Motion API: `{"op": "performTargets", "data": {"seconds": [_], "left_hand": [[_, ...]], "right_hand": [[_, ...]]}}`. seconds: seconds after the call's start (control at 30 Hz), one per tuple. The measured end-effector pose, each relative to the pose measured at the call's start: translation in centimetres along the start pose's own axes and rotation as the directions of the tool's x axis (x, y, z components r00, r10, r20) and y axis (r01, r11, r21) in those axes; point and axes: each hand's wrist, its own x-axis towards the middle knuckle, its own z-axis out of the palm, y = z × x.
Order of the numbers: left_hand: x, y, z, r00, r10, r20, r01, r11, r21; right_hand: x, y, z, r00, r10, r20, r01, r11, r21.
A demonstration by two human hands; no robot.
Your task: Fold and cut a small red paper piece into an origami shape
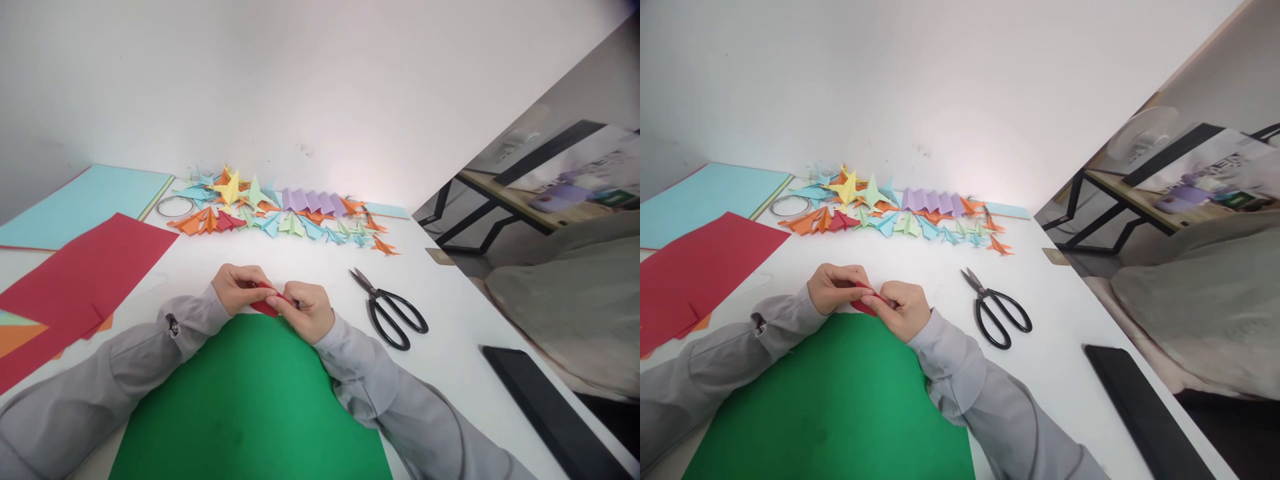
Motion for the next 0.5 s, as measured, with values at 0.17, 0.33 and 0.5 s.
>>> {"op": "performTargets", "data": {"seconds": [0.17, 0.33, 0.5], "left_hand": [[0.03, 0.03, 0.02, 1.0, -0.017, -0.012, 0.017, 1.0, 0.008], [-0.06, 0.07, 0.1, 0.999, -0.032, -0.013, 0.032, 1.0, -0.002], [-0.12, 0.07, 0.18, 0.996, -0.087, -0.025, 0.086, 0.996, -0.016]], "right_hand": [[-0.01, 0.2, -0.01, 0.999, -0.045, 0.012, 0.045, 0.999, -0.007], [-0.05, 0.27, -0.1, 0.997, -0.053, 0.05, 0.052, 0.998, 0.019], [-0.01, 0.09, -0.1, 0.993, 0.068, 0.101, -0.079, 0.991, 0.104]]}}
